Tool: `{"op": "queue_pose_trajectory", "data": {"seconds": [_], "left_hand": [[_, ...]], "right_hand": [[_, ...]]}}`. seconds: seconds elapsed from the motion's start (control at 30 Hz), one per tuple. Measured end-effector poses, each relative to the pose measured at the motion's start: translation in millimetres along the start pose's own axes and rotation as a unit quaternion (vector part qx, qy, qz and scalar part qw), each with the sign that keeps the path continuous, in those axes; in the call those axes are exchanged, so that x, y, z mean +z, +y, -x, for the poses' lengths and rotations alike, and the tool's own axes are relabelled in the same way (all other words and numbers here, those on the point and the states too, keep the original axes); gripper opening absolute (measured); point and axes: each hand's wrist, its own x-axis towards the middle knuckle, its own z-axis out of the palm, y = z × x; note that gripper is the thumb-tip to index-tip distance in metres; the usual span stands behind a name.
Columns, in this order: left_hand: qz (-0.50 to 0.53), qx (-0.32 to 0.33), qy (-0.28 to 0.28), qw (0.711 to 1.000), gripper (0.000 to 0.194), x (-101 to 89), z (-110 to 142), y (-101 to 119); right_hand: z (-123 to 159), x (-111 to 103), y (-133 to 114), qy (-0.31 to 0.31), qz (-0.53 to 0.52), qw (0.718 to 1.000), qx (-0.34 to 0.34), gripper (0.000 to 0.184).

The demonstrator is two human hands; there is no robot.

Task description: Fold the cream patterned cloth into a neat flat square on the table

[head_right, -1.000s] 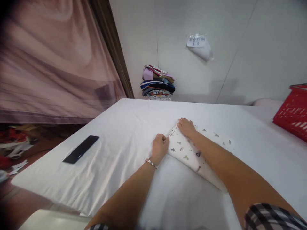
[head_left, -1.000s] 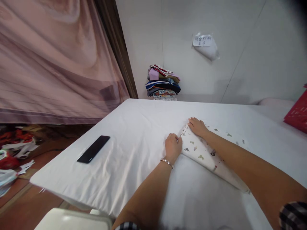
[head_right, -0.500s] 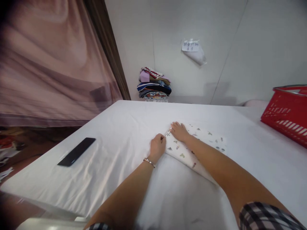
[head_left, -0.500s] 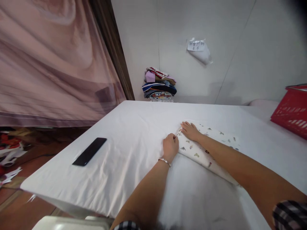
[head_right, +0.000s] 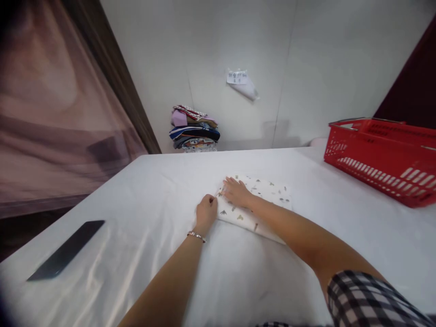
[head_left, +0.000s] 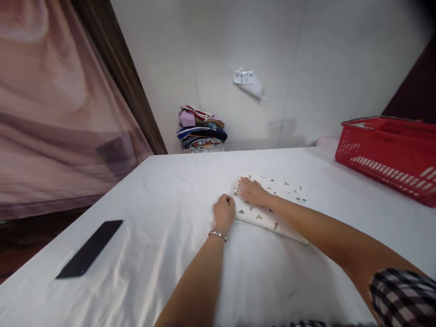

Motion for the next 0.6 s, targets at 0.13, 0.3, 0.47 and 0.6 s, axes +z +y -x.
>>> {"op": "queue_pose_trajectory", "data": {"seconds": [0.13, 0.3, 0.47, 0.6], "left_hand": [[-0.008, -0.002, -0.001, 1.0, 0.014, -0.1, -2, 0], [0.0, -0.002, -0.007, 1.0, 0.013, -1.2, -1, 1], [0.007, -0.008, -0.013, 1.0, 0.014, -3.2, 0, 2], [0.004, -0.011, -0.014, 1.0, 0.013, -3.4, 0, 2]], "right_hand": [[28, -8, 32, 0.051, 0.074, 0.996, 0.02, 0.059], [41, -6, 73, 0.008, 0.087, 0.992, 0.091, 0.059], [41, -11, 77, 0.011, 0.069, 0.994, 0.086, 0.059], [58, -13, 87, 0.051, 0.101, 0.988, 0.11, 0.058]]}}
